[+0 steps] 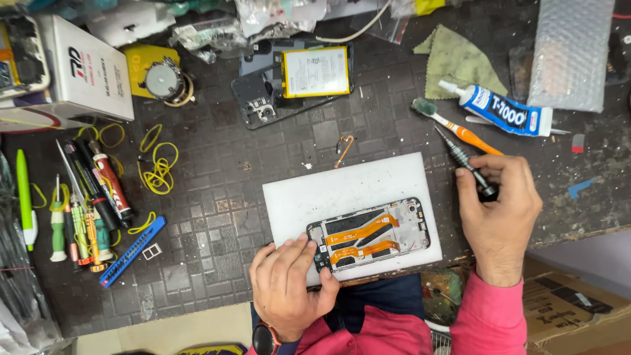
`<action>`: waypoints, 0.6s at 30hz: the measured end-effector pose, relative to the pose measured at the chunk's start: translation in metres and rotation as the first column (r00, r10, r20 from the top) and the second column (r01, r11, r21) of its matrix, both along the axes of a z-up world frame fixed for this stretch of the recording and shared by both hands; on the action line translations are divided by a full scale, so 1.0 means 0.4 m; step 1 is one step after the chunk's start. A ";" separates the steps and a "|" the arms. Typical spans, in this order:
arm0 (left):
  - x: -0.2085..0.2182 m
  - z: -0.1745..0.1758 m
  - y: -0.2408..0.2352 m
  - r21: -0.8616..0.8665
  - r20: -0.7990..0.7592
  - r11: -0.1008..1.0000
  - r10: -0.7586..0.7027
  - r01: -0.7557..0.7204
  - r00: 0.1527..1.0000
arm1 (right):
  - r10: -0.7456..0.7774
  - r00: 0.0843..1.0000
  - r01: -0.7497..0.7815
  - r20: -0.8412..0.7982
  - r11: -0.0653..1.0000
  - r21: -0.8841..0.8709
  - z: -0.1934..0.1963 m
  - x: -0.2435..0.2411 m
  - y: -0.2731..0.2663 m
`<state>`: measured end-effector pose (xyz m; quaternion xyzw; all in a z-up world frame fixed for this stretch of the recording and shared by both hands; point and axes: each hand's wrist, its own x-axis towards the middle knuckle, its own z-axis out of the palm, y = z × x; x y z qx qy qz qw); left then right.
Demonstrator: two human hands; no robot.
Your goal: The person uses tweezers to remove a small component from a disassembled smartphone, then places an orange ribbon cable into the chassis and secures it with a screwdriver. The work is performed on a cluttered workbench with various tools and phone parts visible.
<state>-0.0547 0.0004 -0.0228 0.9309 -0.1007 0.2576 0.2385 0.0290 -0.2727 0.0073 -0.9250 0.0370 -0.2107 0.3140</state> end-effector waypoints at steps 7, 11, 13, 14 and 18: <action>0.006 0.002 -0.003 -0.027 0.021 1.000 0.007 -0.006 1.000 | 0.023 1.000 -0.022 0.005 0.998 -0.058 0.015 0.011 0.009; 0.005 0.003 -0.005 -0.048 0.014 0.999 0.014 -0.013 1.000 | 0.031 1.000 -0.031 0.002 0.998 -0.056 0.018 0.012 0.012; 0.005 0.004 -0.006 -0.053 0.014 0.998 0.019 -0.018 1.000 | 0.040 0.999 -0.039 0.006 0.997 -0.064 0.022 0.012 0.015; 0.006 0.004 -0.007 -0.052 0.015 0.998 0.021 -0.020 1.000 | 0.044 0.999 -0.043 0.007 0.997 -0.068 0.025 0.013 0.017; 0.008 0.007 -0.006 -0.047 0.015 0.999 0.018 -0.017 1.000 | 0.100 0.995 -0.099 0.019 0.992 -0.082 0.038 0.012 0.021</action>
